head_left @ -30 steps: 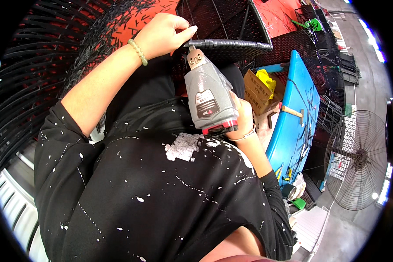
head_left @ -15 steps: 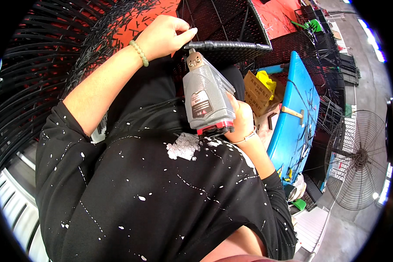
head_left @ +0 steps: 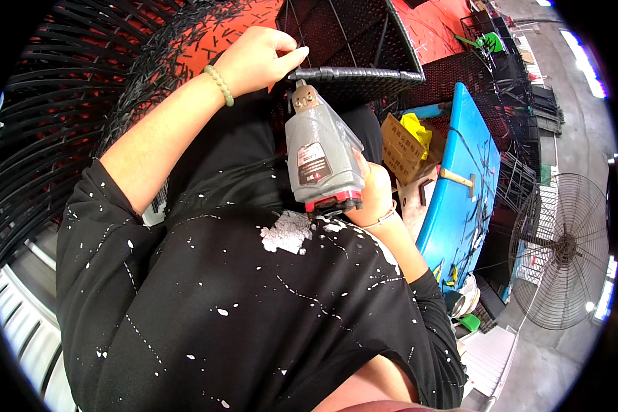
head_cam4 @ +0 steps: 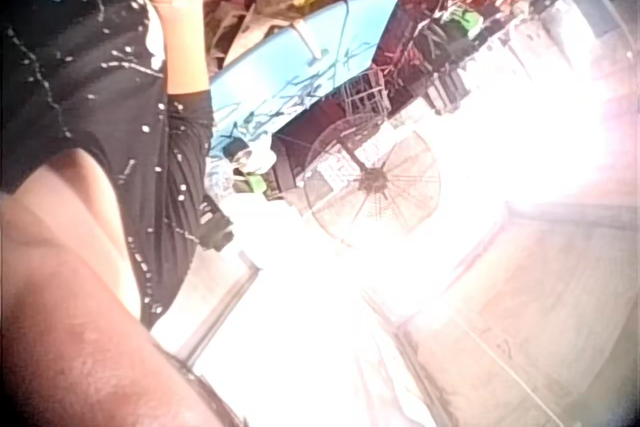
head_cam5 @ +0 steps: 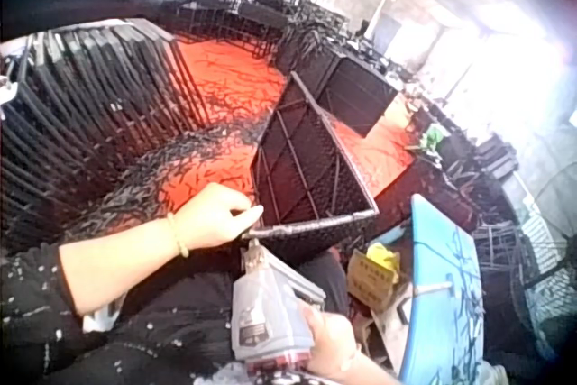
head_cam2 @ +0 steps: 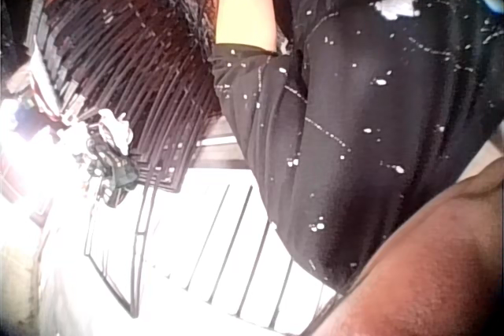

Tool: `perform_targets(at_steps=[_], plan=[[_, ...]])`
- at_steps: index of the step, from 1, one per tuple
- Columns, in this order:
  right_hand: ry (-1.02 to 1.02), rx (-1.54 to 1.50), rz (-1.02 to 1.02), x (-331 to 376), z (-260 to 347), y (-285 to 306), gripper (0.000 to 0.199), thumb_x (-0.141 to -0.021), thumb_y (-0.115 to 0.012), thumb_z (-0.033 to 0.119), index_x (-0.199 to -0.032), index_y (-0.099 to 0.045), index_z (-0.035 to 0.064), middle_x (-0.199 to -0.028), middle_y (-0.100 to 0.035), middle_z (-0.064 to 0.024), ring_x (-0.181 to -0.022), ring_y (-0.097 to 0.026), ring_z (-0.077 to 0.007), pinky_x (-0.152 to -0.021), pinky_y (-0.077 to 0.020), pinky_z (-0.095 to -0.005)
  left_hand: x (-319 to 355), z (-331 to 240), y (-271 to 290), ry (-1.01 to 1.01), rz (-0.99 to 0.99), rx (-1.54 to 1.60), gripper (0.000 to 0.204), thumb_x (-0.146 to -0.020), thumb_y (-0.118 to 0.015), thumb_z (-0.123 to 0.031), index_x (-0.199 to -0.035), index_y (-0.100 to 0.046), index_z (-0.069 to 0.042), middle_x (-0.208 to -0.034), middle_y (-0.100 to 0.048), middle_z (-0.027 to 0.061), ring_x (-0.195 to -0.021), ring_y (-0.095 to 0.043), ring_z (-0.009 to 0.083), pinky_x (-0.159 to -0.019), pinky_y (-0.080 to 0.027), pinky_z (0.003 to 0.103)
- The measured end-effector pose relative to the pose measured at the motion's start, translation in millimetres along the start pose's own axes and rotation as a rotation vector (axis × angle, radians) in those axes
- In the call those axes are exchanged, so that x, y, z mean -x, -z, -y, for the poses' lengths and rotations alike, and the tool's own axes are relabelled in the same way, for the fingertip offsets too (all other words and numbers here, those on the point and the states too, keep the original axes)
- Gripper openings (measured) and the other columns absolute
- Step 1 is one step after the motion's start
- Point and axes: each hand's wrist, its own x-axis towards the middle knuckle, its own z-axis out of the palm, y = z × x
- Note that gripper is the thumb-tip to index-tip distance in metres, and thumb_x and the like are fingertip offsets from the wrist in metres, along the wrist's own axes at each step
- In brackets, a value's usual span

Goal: The person wraps a black plastic strip around the frame of a wicker chair. They use a pneumatic nail gun to secure the strip and pliers to trim the excess material. The process is repeated multiple times along the chair's frame.

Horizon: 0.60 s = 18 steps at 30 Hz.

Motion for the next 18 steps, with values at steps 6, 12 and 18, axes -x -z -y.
perform_targets(at_steps=[6,12,18], plan=[[-0.052,0.006,-0.044,3,6,-7,0.059,-0.070,-0.072,0.017,-0.123,-0.048,0.0053,-0.090,-0.066,-0.0140,-0.077,-0.066,-0.0323,-0.068,-0.0522,-0.0360,0,2,-2,-0.010,-0.001,0.003,0.039,-0.090,-0.058,-0.026,-0.060,-0.056,0.000,-0.047,-0.046,0.0039,-0.045,-0.042,0.0104,-0.045,-0.035,0.030],[-0.092,0.088,-0.051,3,-2,-14,0.061,-0.067,-0.074,0.022,-0.120,-0.050,0.0068,-0.082,-0.065,-0.0161,-0.069,-0.063,-0.0345,-0.062,-0.0502,-0.0395,-3,-7,5,0.030,0.039,-0.034,0.035,-0.087,-0.058,-0.026,-0.063,-0.061,0.000,-0.051,-0.055,0.0104,-0.042,-0.052,0.0183,-0.047,-0.041,0.033],[-0.073,0.032,-0.155,3,8,0,0.063,-0.067,-0.073,0.016,-0.125,-0.050,0.0083,-0.085,-0.065,-0.0183,-0.072,-0.064,-0.0357,-0.065,-0.0510,-0.0399,-3,-1,2,-0.023,-0.003,-0.115,0.039,-0.087,-0.058,-0.027,-0.060,-0.057,0.001,-0.049,-0.052,0.0109,-0.042,-0.049,0.0191,-0.047,-0.040,0.034]])
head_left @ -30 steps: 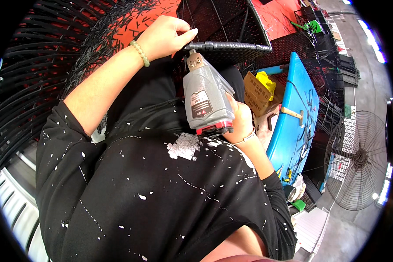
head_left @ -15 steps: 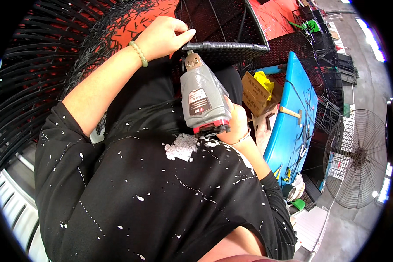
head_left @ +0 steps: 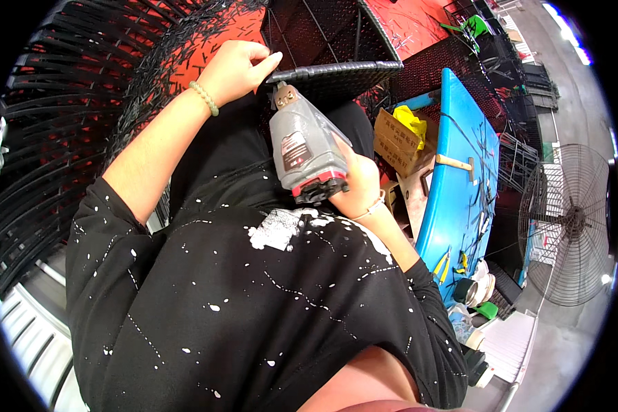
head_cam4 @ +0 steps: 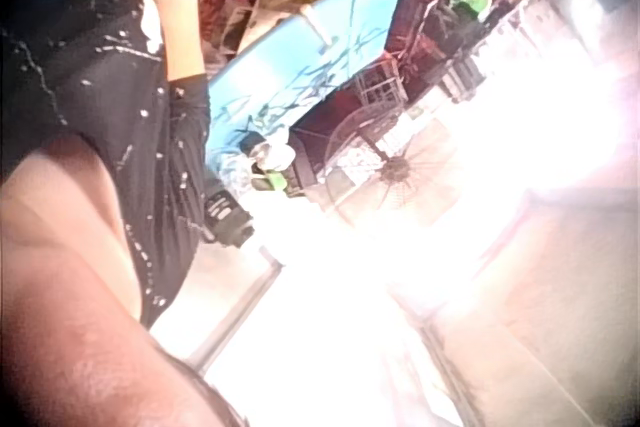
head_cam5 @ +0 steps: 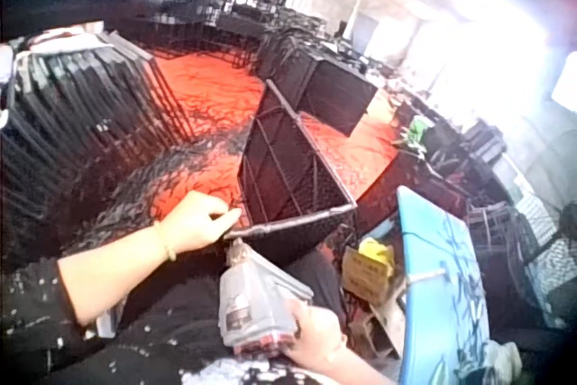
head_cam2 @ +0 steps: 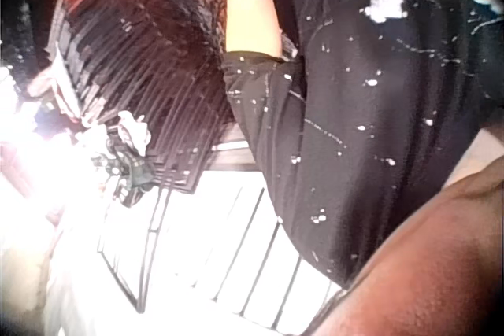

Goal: The person wraps a black plastic strip around the frame of a wicker chair. They use a pneumatic nail gun to secure the strip and pliers to trim the excess material. The process is repeated multiple times along the chair's frame.

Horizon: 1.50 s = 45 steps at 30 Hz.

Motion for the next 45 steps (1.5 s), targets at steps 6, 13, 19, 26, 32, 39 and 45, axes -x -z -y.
perform_targets(at_steps=[6,13,19,26,32,39,45], plan=[[-0.068,0.141,-0.044,43,-26,33,0.050,-0.080,-0.063,0.011,-0.127,-0.047,0.0006,-0.106,-0.065,-0.0160,-0.097,-0.063,-0.0316,-0.088,-0.0486,-0.0378,4,-9,-1,0.053,-0.020,-0.012,0.038,-0.088,-0.060,-0.028,-0.063,-0.058,0.001,-0.052,-0.052,0.0117,-0.046,-0.048,0.0181,-0.049,-0.039,0.033],[-0.663,-0.173,-0.582,103,-50,92,0.018,-0.079,-0.073,0.010,-0.088,-0.061,0.0008,-0.069,-0.059,-0.0015,-0.053,-0.054,-0.0075,-0.049,-0.0433,-0.0235,18,-31,-16,0.179,-0.037,0.154,0.023,-0.087,-0.067,-0.022,-0.079,-0.062,-0.001,-0.069,-0.056,-0.0016,-0.064,-0.051,0.0056,-0.061,-0.043,0.023],[-0.803,-0.678,-0.856,156,-113,125,0.036,-0.080,-0.072,0.010,-0.110,-0.057,-0.0020,-0.064,-0.055,-0.0009,-0.052,-0.053,-0.0107,-0.050,-0.0432,-0.0262,35,-6,-36,0.349,0.058,0.255,0.025,-0.089,-0.064,-0.022,-0.099,-0.064,0.001,-0.085,-0.060,-0.0002,-0.080,-0.054,0.0082,-0.074,-0.043,0.022],[-0.853,-1.387,-1.161,268,-188,139,0.021,-0.085,-0.065,0.015,-0.101,-0.057,0.0024,-0.062,-0.050,0.0008,-0.056,-0.050,-0.0115,-0.058,-0.0468,-0.0297,43,16,-38,0.324,0.055,0.386,0.015,-0.092,-0.062,-0.017,-0.085,-0.063,-0.004,-0.073,-0.053,-0.0074,-0.063,-0.041,0.0012,-0.056,-0.033,0.018],[-0.821,-1.556,-1.489,325,-236,148,0.026,-0.081,-0.072,0.016,-0.093,-0.053,0.0040,-0.068,-0.053,-0.0045,-0.059,-0.055,-0.0186,-0.058,-0.0484,-0.0318,43,14,-41,0.297,-0.005,0.360,0.016,-0.091,-0.062,-0.016,-0.096,-0.066,-0.002,-0.081,-0.058,-0.0056,-0.067,-0.045,0.0020,-0.059,-0.037,0.019],[-1.801,0.507,-0.375,315,-211,203,0.070,-0.082,-0.043,0.069,-0.103,-0.069,0.0073,-0.109,-0.064,-0.0125,-0.096,-0.064,-0.0244,-0.091,-0.0447,-0.0346,45,13,-36,0.341,-0.018,0.363,0.017,-0.090,-0.063,-0.016,-0.097,-0.067,-0.001,-0.081,-0.059,-0.0042,-0.069,-0.047,0.0032,-0.061,-0.039,0.020],[-1.816,0.797,-0.204,299,-143,188,0.090,-0.073,-0.049,0.075,-0.138,-0.043,0.0125,-0.139,-0.044,-0.0180,-0.121,-0.050,-0.0310,-0.101,-0.0372,-0.0448,45,-24,-37,0.340,-0.085,0.233,0.022,-0.088,-0.067,-0.017,-0.100,-0.067,0.001,-0.081,-0.060,-0.0022,-0.068,-0.049,0.0049,-0.061,-0.040,0.020]])
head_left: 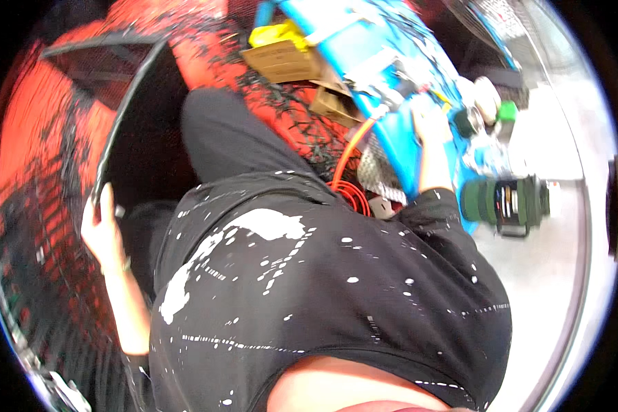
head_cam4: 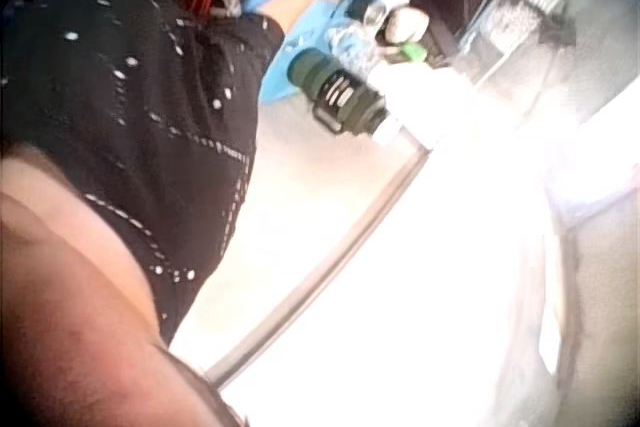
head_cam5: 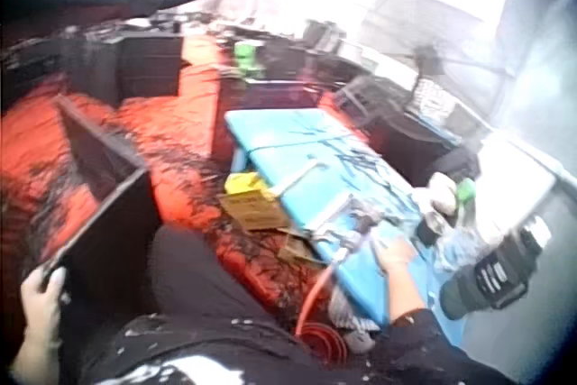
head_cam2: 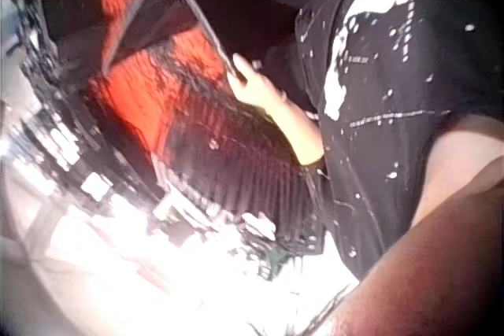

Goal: The person wraps a black plastic strip around the frame of a wicker chair. They use a pneumatic nail gun to secure the strip and pliers to trim the excess material. The process is repeated multiple times along the chair's frame.

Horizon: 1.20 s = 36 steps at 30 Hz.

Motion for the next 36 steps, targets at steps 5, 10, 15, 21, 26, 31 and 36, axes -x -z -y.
perform_targets(at_steps=[5,10,15,21,26,31,36], plan=[[-0.248,0.097,-0.028,-5,-50,-54,0.108,-0.066,-0.035,0.089,-0.119,-0.058,-0.0025,-0.119,-0.058,-0.0257,-0.111,-0.057,-0.0377,-0.094,-0.0440,-0.0460,-9,7,-5,0.008,0.069,0.099,0.022,-0.083,-0.071,-0.017,-0.098,-0.068,-0.001,-0.083,-0.063,-0.0031,-0.075,-0.054,0.0044,-0.070,-0.043,0.019],[-0.369,-0.148,-0.236,-40,-74,-61,0.101,-0.072,-0.032,0.085,-0.091,-0.068,-0.0075,-0.100,-0.065,-0.0255,-0.095,-0.063,-0.0347,-0.081,-0.0491,-0.0443,-2,18,3,-0.081,0.079,0.225,0.017,-0.083,-0.071,-0.013,-0.091,-0.066,0.000,-0.076,-0.057,-0.0071,-0.068,-0.048,0.0021,-0.062,-0.041,0.018],[0.088,-1.472,-0.165,-120,-9,-38,0.050,-0.090,-0.051,0.052,-0.121,-0.052,0.0131,-0.095,-0.057,-0.0032,-0.071,-0.056,-0.0213,-0.060,-0.0518,-0.0348,-4,25,4,-0.129,0.072,0.173,0.017,-0.083,-0.072,-0.017,-0.085,-0.065,-0.001,-0.070,-0.053,-0.0068,-0.066,-0.045,0.0021,-0.060,-0.039,0.020],[1.119,-1.189,0.400,109,255,52,0.036,-0.079,-0.070,0.019,-0.109,-0.059,0.0023,-0.103,-0.060,-0.0083,-0.090,-0.058,-0.0170,-0.080,-0.0505,-0.0317,-6,19,11,-0.041,0.148,0.242,0.020,-0.082,-0.072,-0.018,-0.087,-0.065,0.000,-0.073,-0.057,-0.0052,-0.069,-0.048,0.0026,-0.064,-0.042,0.021],[2.024,-0.686,-0.168,218,351,91,0.060,-0.056,-0.086,0.037,-0.098,-0.060,0.0034,-0.092,-0.056,-0.0111,-0.078,-0.059,-0.0255,-0.068,-0.0497,-0.0332,-5,29,6,-0.100,0.125,0.203,0.026,-0.079,-0.074,-0.015,-0.098,-0.065,0.000,-0.085,-0.065,-0.0006,-0.080,-0.057,0.0054,-0.077,-0.047,0.023],[2.148,-0.589,-0.381,233,387,96,0.062,-0.055,-0.084,0.046,-0.092,-0.061,0.0028,-0.087,-0.057,-0.0095,-0.072,-0.061,-0.0260,-0.063,-0.0498,-0.0330,-4,25,7,-0.132,0.124,0.132,0.032,-0.076,-0.076,-0.015,-0.101,-0.065,0.001,-0.088,-0.067,0.0025,-0.083,-0.060,0.0078,-0.080,-0.048,0.024],[2.243,-0.559,-0.392,237,390,103,0.060,-0.053,-0.085,0.044,-0.090,-0.061,0.0043,-0.082,-0.058,-0.0080,-0.070,-0.060,-0.0249,-0.062,-0.0490,-0.0329,-2,26,6,-0.191,0.102,0.139,0.032,-0.075,-0.077,-0.015,-0.100,-0.064,0.001,-0.087,-0.067,0.0056,-0.081,-0.060,0.0086,-0.077,-0.049,0.025]])
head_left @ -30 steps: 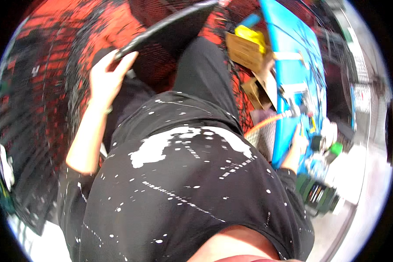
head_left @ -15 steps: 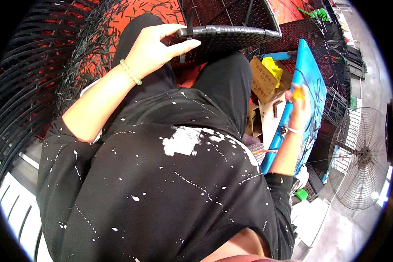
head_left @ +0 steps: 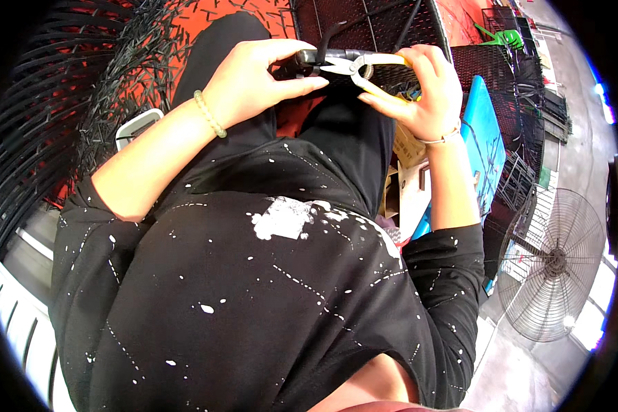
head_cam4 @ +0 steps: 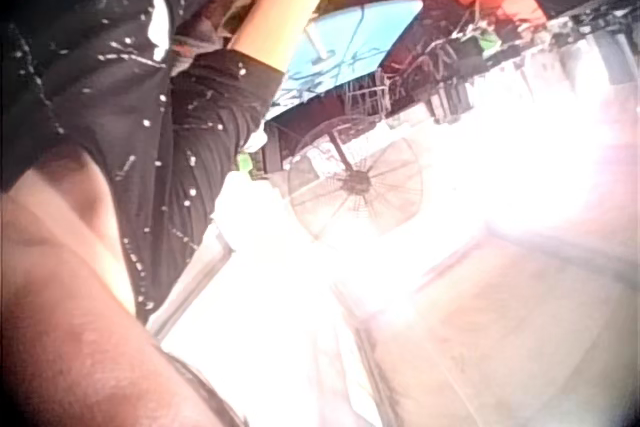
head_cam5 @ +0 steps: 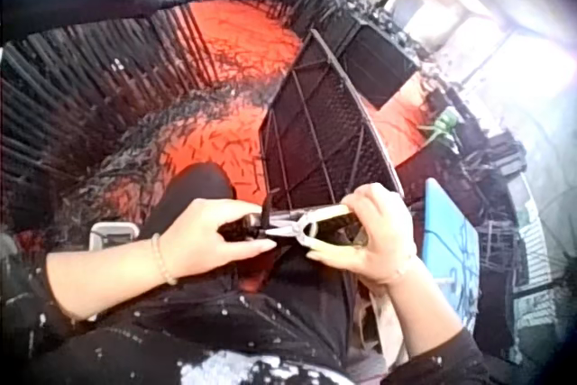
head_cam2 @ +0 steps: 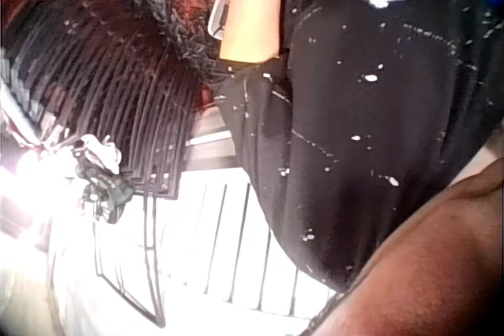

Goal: The person wraps a black plastic strip around the frame of a wicker chair. They use a pneumatic nail gun to secure the strip and pliers to trim the excess material. The process is repeated multiple times along the chair's frame.

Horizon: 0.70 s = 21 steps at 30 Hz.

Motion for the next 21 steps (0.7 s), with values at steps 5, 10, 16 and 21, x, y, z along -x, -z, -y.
perform_targets(at_steps=[5,10,16,21], plan=[[0.102,0.043,-0.051,-7,-6,-5,0.057,-0.055,-0.082,0.045,-0.090,-0.060,0.0058,-0.082,-0.058,-0.0070,-0.071,-0.058,-0.0247,-0.062,-0.0472,-0.0339,1,1,1,-0.027,0.000,-0.059,0.029,-0.075,-0.076,-0.014,-0.097,-0.065,0.001,-0.085,-0.066,0.0065,-0.077,-0.060,0.0091,-0.075,-0.049,0.025],[0.175,0.134,-0.097,-12,-10,-8,0.050,-0.057,-0.078,0.044,-0.088,-0.061,0.0095,-0.082,-0.057,-0.0039,-0.070,-0.057,-0.0234,-0.061,-0.0468,-0.0337,1,1,3,-0.018,0.019,-0.087,0.028,-0.076,-0.076,-0.014,-0.096,-0.064,0.001,-0.085,-0.066,0.0065,-0.077,-0.060,0.0091,-0.074,-0.049,0.025],[0.102,0.179,-0.066,0,-7,-12,0.041,-0.058,-0.077,0.044,-0.081,-0.060,0.0147,-0.074,-0.052,0.0003,-0.060,-0.054,-0.0182,-0.051,-0.0446,-0.0304,-1,2,-1,0.034,0.004,-0.073,0.033,-0.077,-0.076,-0.017,-0.102,-0.064,0.001,-0.087,-0.067,0.0054,-0.081,-0.060,0.0084,-0.078,-0.049,0.025],[-0.065,0.037,-0.281,29,-5,3,0.049,-0.054,-0.086,0.036,-0.085,-0.064,0.0063,-0.077,-0.061,-0.0068,-0.064,-0.060,-0.0214,-0.058,-0.0501,-0.0283,1,-7,3,0.082,0.064,-0.071,0.040,-0.079,-0.074,-0.018,-0.112,-0.061,0.001,-0.098,-0.067,0.0062,-0.089,-0.061,0.0101,-0.084,-0.048,0.026]])
